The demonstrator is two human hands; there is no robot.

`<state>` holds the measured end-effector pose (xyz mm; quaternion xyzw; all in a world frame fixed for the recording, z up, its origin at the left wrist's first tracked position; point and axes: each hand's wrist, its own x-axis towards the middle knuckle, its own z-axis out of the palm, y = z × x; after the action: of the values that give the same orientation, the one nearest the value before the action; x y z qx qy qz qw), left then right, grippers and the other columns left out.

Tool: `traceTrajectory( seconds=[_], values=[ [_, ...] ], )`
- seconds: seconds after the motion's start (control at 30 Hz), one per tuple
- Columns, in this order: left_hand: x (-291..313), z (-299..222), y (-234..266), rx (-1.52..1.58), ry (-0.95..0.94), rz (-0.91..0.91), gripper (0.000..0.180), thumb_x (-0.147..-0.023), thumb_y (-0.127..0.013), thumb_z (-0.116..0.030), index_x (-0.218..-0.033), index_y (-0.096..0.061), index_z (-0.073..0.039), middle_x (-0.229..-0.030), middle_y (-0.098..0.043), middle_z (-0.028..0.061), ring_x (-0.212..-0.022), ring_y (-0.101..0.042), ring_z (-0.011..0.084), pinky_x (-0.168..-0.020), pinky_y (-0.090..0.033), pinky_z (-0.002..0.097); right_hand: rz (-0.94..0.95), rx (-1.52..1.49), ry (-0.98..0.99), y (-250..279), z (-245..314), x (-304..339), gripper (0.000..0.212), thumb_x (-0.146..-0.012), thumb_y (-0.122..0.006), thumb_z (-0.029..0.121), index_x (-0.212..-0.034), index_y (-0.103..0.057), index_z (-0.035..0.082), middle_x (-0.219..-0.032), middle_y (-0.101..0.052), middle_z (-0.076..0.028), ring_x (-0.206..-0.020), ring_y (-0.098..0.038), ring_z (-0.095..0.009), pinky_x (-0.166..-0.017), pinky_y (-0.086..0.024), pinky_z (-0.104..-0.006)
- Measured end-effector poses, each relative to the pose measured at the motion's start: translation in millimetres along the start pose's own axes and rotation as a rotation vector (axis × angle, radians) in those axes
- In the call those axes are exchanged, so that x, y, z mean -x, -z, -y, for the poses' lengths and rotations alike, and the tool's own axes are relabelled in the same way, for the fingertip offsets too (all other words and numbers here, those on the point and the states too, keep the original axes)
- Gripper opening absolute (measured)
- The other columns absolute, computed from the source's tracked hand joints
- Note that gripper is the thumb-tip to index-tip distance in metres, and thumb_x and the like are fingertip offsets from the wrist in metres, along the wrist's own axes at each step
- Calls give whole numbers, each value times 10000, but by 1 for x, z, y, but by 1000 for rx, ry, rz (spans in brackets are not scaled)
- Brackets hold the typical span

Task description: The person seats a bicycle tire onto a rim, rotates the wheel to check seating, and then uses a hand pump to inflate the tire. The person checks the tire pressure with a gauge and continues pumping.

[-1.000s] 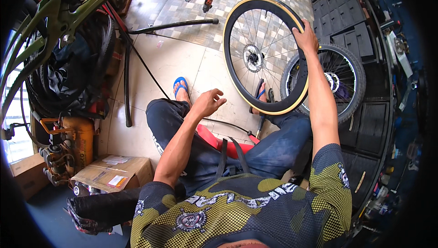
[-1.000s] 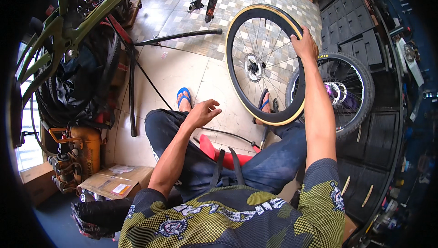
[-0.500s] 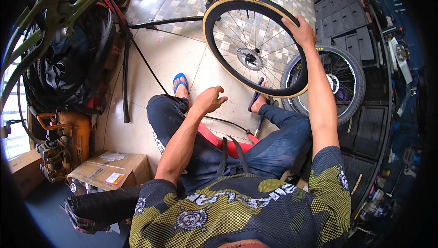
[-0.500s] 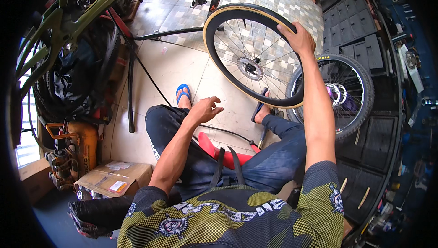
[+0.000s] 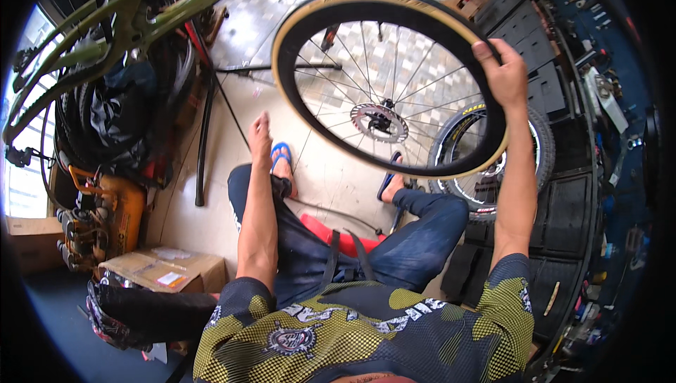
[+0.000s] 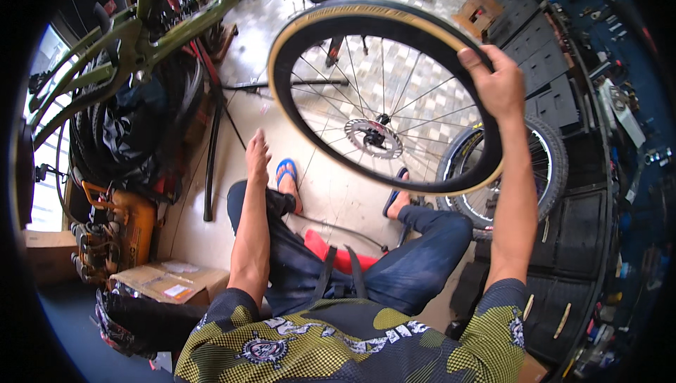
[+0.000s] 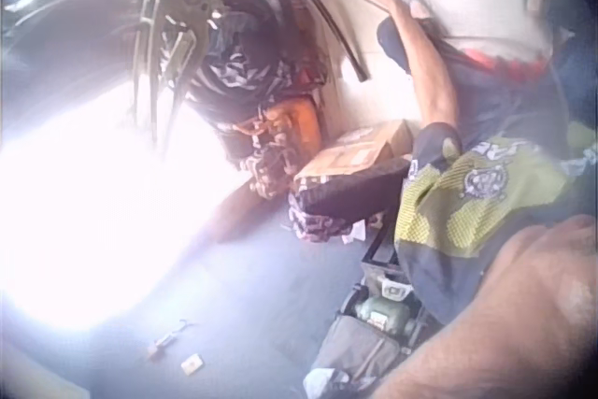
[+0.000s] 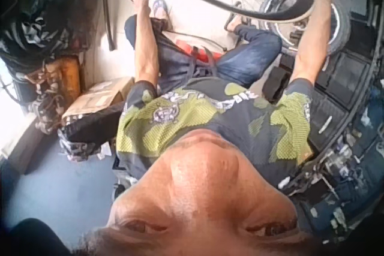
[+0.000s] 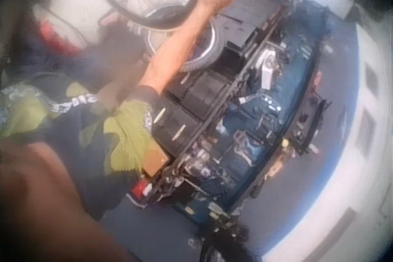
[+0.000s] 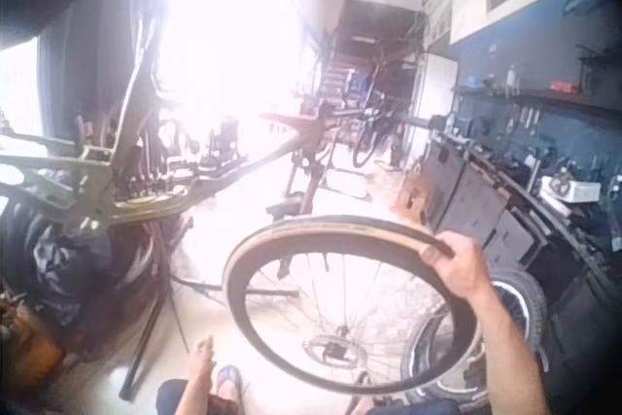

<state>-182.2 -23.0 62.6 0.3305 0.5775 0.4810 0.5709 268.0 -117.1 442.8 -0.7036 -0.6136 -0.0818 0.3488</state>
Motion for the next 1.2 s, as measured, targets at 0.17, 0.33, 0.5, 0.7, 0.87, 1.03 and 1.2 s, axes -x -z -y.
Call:
traceTrajectory(
  seconds=[0.17,0.33,0.5,0.7,0.87,1.03,1.2],
  values=[
    [12,1,-14,137,128,88,1151,-827,-548,-941,-1572,-436,-71,-1514,-504,233,-1425,-479,374,-1180,-355,585,-52,-212,-106,124,-42,-28,597,-1029,-672,561,-990,-766,-27,-843,-640,36,-820,-519,-68,-765,-441,-246],
    [48,-17,-38,470,143,267,809,-868,-508,-919,-993,-686,-139,-758,-658,22,-636,-668,189,-600,-581,353,-164,-201,-237,132,-99,27,618,-1019,-671,584,-1016,-781,-24,-841,-664,16,-832,-563,-95,-773,-465,-277],
    [55,-31,-16,472,19,211,720,-927,-546,-844,-1084,-682,-154,-812,-635,-2,-709,-630,142,-631,-544,306,-264,-22,-203,121,-88,54,732,-960,-628,728,-1041,-754,12,-844,-734,-152,-835,-717,-278,-754,-520,-392],
    [65,-24,-8,424,-24,52,818,-931,-548,-840,-1302,-655,-119,-1018,-649,40,-939,-624,191,-866,-536,355,-201,71,-247,125,-44,56,790,-916,-617,794,-1012,-723,18,-867,-742,-184,-862,-738,-381,-755,-543,-438],
    [63,-23,-9,403,-11,8,894,-908,-571,-853,-1395,-616,-105,-1111,-650,54,-1033,-616,205,-948,-514,363,-224,109,-271,120,-28,57,760,-910,-594,816,-987,-717,70,-835,-737,-167,-849,-740,-383,-722,-545,-460],
    [62,-25,-15,413,-24,-43,883,-901,-580,-856,-1370,-625,-109,-1102,-644,50,-1022,-613,198,-936,-514,364,-250,124,-283,117,-20,63,683,-943,-628,740,-1017,-717,68,-800,-721,-131,-807,-730,-352,-712,-531,-436],
    [53,-18,-10,391,-4,36,857,-923,-553,-848,-1365,-617,-117,-1092,-628,32,-1009,-599,192,-931,-505,352,-274,127,-283,122,-12,69,656,-947,-645,717,-1065,-724,77,-818,-736,-128,-817,-736,-352,-717,-535,-437]
  ],
)
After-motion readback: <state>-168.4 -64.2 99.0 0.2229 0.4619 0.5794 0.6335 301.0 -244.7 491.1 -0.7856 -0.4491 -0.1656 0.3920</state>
